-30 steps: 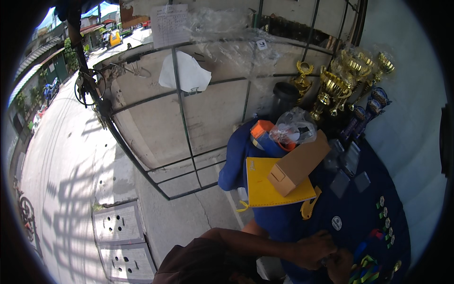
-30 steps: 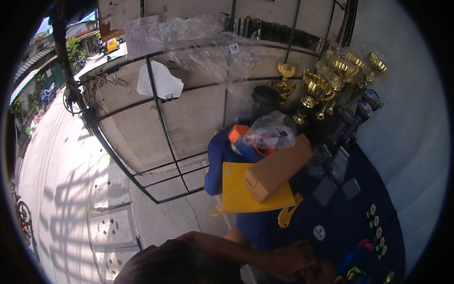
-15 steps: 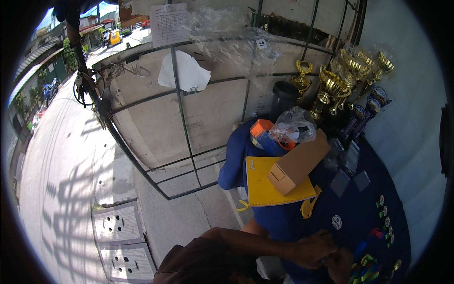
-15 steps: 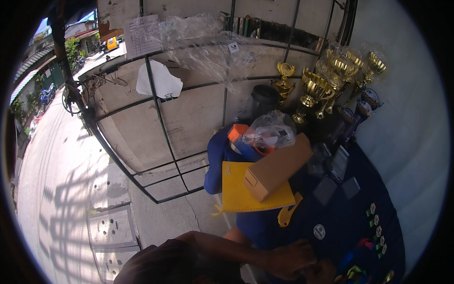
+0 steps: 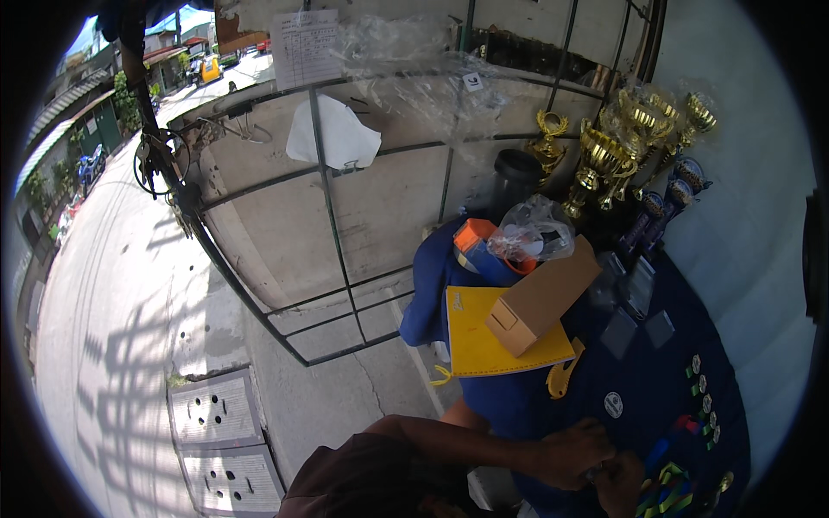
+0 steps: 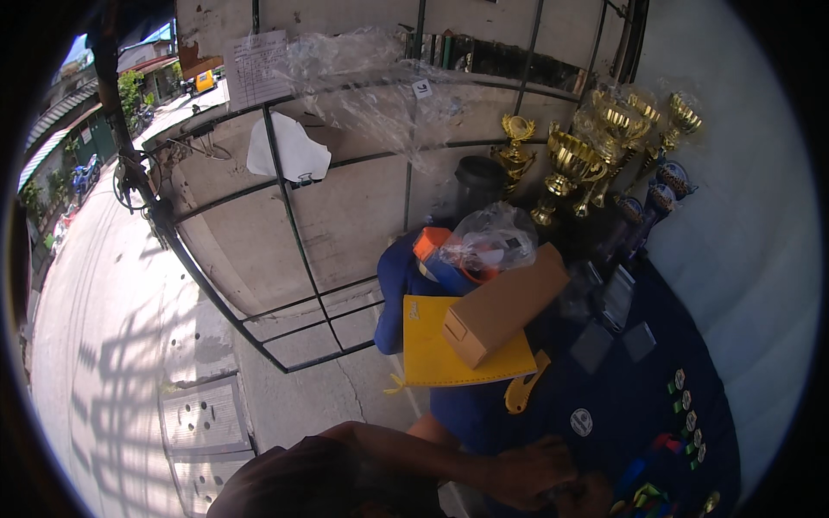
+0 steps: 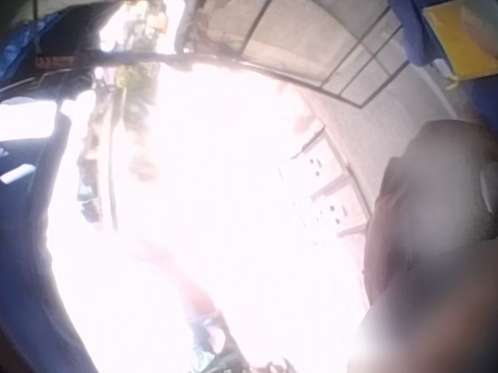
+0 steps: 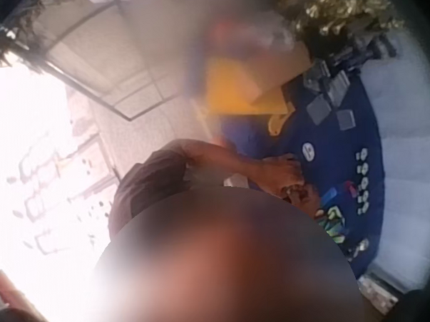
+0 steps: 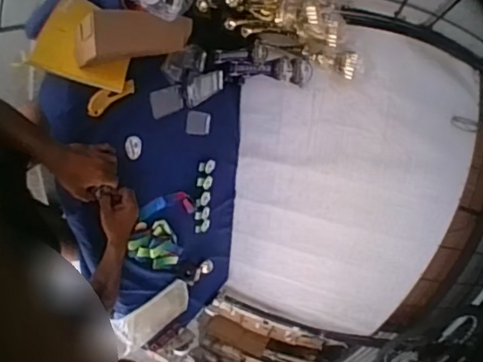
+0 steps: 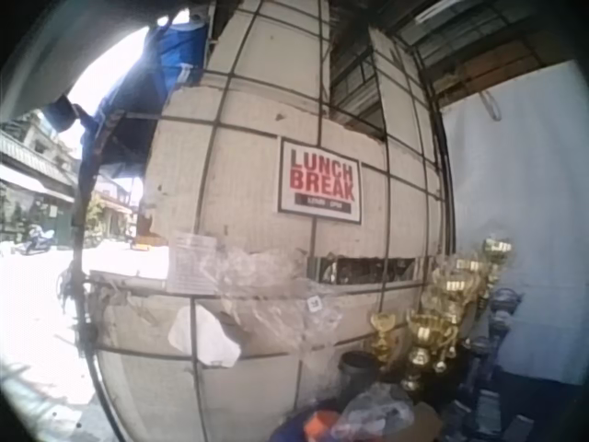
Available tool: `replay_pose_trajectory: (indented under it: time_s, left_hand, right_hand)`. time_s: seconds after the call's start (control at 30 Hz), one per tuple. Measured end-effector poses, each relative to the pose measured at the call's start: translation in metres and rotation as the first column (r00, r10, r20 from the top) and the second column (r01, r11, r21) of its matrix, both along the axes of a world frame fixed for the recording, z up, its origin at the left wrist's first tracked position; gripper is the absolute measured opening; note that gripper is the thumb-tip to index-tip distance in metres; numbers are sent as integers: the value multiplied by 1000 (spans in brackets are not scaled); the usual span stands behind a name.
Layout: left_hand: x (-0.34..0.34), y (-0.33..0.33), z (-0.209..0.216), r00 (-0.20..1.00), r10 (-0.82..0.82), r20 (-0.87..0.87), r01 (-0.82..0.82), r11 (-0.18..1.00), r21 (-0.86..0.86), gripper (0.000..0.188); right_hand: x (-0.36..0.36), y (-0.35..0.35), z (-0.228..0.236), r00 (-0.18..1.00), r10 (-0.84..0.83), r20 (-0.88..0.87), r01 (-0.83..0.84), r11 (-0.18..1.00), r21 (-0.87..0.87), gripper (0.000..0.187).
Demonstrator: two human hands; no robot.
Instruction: The person assembles medals by attaching circular stickers to gold medallions and threading rainbow ribbons through them. They handle multiple medals and ribbons on a blue table, repeatedly applying stickers and threading ribbons.
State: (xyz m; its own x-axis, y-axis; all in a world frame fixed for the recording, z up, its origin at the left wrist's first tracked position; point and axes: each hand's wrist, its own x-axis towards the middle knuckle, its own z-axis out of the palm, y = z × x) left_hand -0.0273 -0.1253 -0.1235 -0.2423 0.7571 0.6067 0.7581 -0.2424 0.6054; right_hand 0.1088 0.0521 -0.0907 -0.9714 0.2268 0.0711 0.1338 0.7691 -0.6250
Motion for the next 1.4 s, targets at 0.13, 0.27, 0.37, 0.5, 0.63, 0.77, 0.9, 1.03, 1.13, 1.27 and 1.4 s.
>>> replay_pose_trajectory:
  time_s: [0.13,0.27,0.37,0.5,0.63,0.77,0.9,1.03,1.13,1.27,1.4]
  left_hand:
    - [1,0,2,1000,-5,8,5,1000,12,36]
    - [1,0,3,1000,11,13,-11,1000,-2,36]
    - [0,-1,4,1000,12,6,-12,1000,-24,38]
    - [0,-3,3,1000,2,-9,-2,1000,-15,40]
    - [1,-2,0,1000,10,-8,-10,999,31,41]
    - [2,2,-4,1000,15,0,-15,1000,14,41]
    - [2,3,-6,1000,15,-20,-15,1000,14,42]
    - [2,2,-6,1000,17,-21,-17,1000,25,42]
    - [2,2,-6,999,19,-34,-19,1000,21,42]
    - [2,1,-3,1000,15,-17,-15,1000,0,38]
    - [2,-2,0,1000,4,-19,-4,1000,-17,33]
  right_hand:
    - [0,-2,5,1000,-12,4,12,1000,29,34]
    - [-1,-3,9,997,72,-5,-71,992,105,36]
    - [-2,-4,8,999,37,-11,-36,996,81,39]
    - [-2,-7,5,1000,-8,-30,8,1000,16,44]
    - [-1,-7,5,1000,-24,8,24,998,54,45]
    - [0,-8,6,1000,4,-10,-3,996,86,44]
    - [0,-11,7,999,-41,-16,42,996,77,43]
    - [0,-14,8,998,-60,-18,61,993,99,43]
    - [-1,-14,10,999,-37,-28,40,994,103,43]
    - [-1,-12,10,999,20,-38,-13,987,161,46]
    - [-2,-8,7,999,-32,-15,34,993,114,49]
